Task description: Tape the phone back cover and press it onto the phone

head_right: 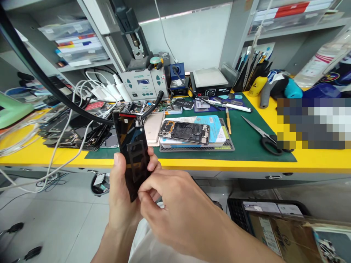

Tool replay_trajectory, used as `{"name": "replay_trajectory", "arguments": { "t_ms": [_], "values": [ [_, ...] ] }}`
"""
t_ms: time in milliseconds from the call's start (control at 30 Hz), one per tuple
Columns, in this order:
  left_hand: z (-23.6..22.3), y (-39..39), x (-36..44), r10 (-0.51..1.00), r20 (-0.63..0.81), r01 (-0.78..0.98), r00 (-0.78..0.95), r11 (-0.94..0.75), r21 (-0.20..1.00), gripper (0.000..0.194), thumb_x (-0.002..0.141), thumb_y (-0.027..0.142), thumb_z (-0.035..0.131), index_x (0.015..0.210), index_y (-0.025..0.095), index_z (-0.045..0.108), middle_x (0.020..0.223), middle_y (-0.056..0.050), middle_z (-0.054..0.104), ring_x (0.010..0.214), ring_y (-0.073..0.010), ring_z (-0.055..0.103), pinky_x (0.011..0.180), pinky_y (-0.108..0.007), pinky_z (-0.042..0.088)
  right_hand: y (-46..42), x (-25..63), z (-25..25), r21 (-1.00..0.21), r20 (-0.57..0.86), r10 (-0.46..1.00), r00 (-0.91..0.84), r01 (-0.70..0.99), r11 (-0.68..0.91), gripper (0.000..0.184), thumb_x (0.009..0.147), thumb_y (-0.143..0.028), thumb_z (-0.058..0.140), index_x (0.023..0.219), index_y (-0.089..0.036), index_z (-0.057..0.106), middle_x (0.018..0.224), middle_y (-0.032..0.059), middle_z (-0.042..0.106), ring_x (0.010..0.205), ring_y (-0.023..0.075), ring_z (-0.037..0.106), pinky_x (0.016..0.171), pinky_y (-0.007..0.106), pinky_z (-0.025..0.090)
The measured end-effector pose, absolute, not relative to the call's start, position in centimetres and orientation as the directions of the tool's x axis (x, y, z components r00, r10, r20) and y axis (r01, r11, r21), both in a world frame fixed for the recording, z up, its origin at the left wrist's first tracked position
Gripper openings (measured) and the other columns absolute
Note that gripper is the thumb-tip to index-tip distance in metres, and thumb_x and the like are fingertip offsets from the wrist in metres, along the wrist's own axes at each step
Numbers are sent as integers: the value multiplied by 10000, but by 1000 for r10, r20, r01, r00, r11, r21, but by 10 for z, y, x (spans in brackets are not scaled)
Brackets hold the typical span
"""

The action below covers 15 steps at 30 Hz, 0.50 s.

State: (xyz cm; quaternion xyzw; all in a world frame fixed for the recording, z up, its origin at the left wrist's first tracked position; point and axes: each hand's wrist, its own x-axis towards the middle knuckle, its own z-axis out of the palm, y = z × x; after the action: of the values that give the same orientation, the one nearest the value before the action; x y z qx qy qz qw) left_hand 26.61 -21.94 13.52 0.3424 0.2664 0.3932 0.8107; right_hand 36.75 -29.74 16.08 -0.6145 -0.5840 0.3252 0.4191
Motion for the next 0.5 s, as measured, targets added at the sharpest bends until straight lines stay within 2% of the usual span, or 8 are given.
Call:
{"name": "replay_trajectory", "arguments": {
  "t_ms": [367, 433, 500],
  "values": [
    [133, -218, 265, 810, -133, -443, 571, 440, 781, 535, 878, 715, 634, 1007, 197, 605, 766, 22, 495, 618, -100, 426, 596, -234, 398, -299, 368, 161, -883, 98, 990, 97, 468, 42, 190, 916, -71, 592, 806, -211, 658, 769, -74, 650, 686, 76, 578, 600, 213, 390],
    [132, -218, 266, 820, -120, -450, 560, 422, 787, 542, 876, 718, 635, 1014, 195, 599, 765, 20, 496, 634, -105, 436, 609, -236, 405, -301, 364, 158, -863, 146, 983, 115, 501, 70, 188, 923, -65, 586, 819, -198, 669, 775, -52, 659, 701, 94, 598, 627, 224, 427],
    [130, -218, 267, 847, -98, -454, 522, 373, 809, 550, 879, 717, 634, 1027, 189, 593, 768, 15, 501, 659, -112, 443, 616, -231, 406, -303, 357, 152, -806, 284, 949, 137, 570, 159, 191, 936, -52, 560, 834, -159, 681, 781, -1, 669, 712, 129, 620, 660, 255, 477]
  ]
}}
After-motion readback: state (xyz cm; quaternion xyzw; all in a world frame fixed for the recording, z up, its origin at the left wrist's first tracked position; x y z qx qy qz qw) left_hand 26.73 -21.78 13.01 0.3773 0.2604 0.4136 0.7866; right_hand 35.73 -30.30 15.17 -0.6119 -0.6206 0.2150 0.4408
